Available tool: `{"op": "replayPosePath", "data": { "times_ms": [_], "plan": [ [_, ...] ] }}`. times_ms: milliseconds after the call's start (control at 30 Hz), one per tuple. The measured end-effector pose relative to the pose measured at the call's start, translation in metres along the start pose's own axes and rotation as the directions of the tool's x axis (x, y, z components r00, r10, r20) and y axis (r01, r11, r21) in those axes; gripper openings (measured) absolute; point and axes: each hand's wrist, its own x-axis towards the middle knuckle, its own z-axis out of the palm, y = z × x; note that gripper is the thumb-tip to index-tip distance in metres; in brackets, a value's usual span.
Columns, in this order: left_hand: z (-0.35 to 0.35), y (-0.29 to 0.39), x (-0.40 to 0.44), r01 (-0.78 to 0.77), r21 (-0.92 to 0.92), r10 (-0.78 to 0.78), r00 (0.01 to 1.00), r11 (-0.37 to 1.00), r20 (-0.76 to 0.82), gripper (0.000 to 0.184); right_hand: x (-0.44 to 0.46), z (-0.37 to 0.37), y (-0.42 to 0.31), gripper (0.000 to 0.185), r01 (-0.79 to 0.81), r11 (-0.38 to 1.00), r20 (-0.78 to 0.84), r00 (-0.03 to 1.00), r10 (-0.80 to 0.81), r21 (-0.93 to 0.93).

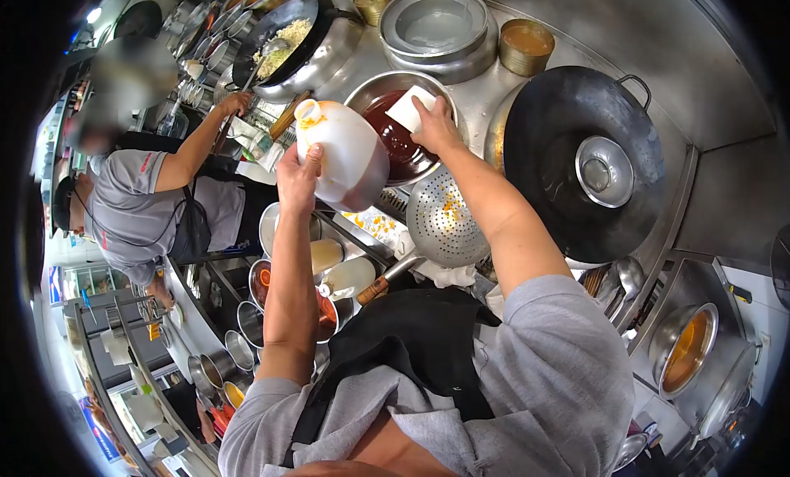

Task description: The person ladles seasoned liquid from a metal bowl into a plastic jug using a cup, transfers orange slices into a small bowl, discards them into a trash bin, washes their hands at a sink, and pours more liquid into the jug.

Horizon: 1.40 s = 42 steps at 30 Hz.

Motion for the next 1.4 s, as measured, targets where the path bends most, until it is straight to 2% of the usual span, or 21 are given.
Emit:
{"op": "replayPosePath", "data": {
  "times_ms": [167,233,300,367,400,500,567,633,700,733,767,833,867,900,967,1133,1200,1333,1367,1400],
  "plan": [
    [-0.016,0.022,-0.001,-0.022,-0.004,0.022,0.999,1.0,-0.024,0.034,0.0,0.004,0.0,0.093,-0.007,0.996,0.041,0.999,0.011,-0.088],
    [-0.023,0.026,-0.002,-0.051,-0.06,0.049,0.998,0.997,-0.032,0.034,0.0,0.009,-0.002,0.093,-0.069,0.991,0.084,0.993,0.079,-0.116],
    [-0.029,0.029,-0.003,-0.064,-0.066,0.062,0.997,0.996,-0.035,0.033,-0.001,0.014,-0.005,0.095,-0.046,0.988,0.062,0.997,0.055,-0.148],
    [-0.033,0.034,-0.004,-0.099,-0.105,0.097,0.995,0.99,-0.026,0.032,-0.003,0.017,-0.012,0.095,-0.145,0.978,0.077,0.984,0.158,-0.152],
    [-0.035,0.037,-0.006,-0.1,-0.103,0.097,0.995,0.99,-0.027,0.031,-0.004,0.018,-0.016,0.095,-0.143,0.978,0.076,0.985,0.156,-0.153],
    [-0.041,0.038,-0.008,-0.106,-0.112,0.101,0.994,0.988,-0.045,0.031,-0.006,0.029,-0.023,0.095,-0.223,0.972,0.125,0.965,0.231,-0.078],
    [-0.042,0.042,-0.011,-0.109,-0.101,0.104,0.993,0.989,-0.053,0.031,-0.007,0.044,-0.029,0.093,-0.382,0.924,0.017,0.924,0.382,-0.006],
    [-0.043,0.043,-0.012,-0.112,-0.089,0.107,0.993,0.99,-0.058,0.031,-0.006,0.048,-0.032,0.092,-0.423,0.904,0.025,0.906,0.423,0.06],
    [-0.043,0.038,-0.012,-0.082,-0.072,0.078,0.995,0.994,-0.064,0.031,-0.003,0.05,-0.038,0.089,-0.612,0.702,0.098,0.774,0.625,0.364],
    [-0.042,0.035,-0.012,-0.085,-0.075,0.08,0.995,0.994,-0.062,0.031,0.001,0.059,-0.03,0.084,-0.656,0.615,0.14,0.725,0.674,0.437],
    [-0.041,0.033,-0.013,-0.081,-0.09,0.076,0.996,0.993,-0.054,0.031,-0.002,0.063,-0.027,0.084,-0.655,0.615,0.135,0.725,0.675,0.438],
    [-0.038,0.028,-0.014,-0.082,-0.113,0.078,0.996,0.99,-0.044,0.032,-0.009,0.064,-0.022,0.078,-0.56,0.233,0.364,0.748,0.555,0.795],
    [-0.036,0.025,-0.015,-0.073,-0.119,0.068,0.997,0.99,-0.046,0.032,-0.01,0.065,-0.023,0.069,-0.542,0.194,0.363,0.746,0.558,0.818],
    [-0.035,0.021,-0.016,-0.059,-0.125,0.054,0.997,0.99,-0.049,0.032,-0.009,0.062,-0.021,0.069,-0.542,0.198,0.36,0.746,0.56,0.817],
    [-0.031,0.012,-0.017,-0.056,-0.143,0.051,0.998,0.988,-0.041,0.031,-0.009,0.049,-0.027,0.062,-0.421,0.165,0.319,0.844,0.431,0.892],
    [-0.02,-0.006,-0.021,-0.023,-0.165,0.017,0.999,0.986,-0.037,0.029,0.01,-0.022,-0.043,0.048,-0.374,0.285,0.281,0.905,0.319,0.883],
    [-0.018,-0.009,-0.021,0.048,-0.167,-0.048,0.999,0.985,0.0,0.029,0.026,-0.049,-0.041,0.048,-0.375,0.32,0.297,0.917,0.265,0.87],
    [-0.008,-0.026,-0.018,0.018,-0.2,-0.016,1.0,0.98,0.012,0.031,0.045,-0.117,-0.067,0.055,-0.368,0.441,0.293,0.928,0.231,0.818],
    [-0.006,-0.026,-0.019,0.016,-0.207,-0.016,1.0,0.978,0.001,0.031,0.055,-0.146,-0.076,0.059,-0.404,0.491,0.382,0.912,0.151,0.772],
    [-0.004,-0.026,-0.019,0.03,-0.205,-0.03,1.0,0.978,0.007,0.031,0.06,-0.157,-0.081,0.06,-0.389,0.519,0.378,0.916,0.133,0.761]
  ]
}}
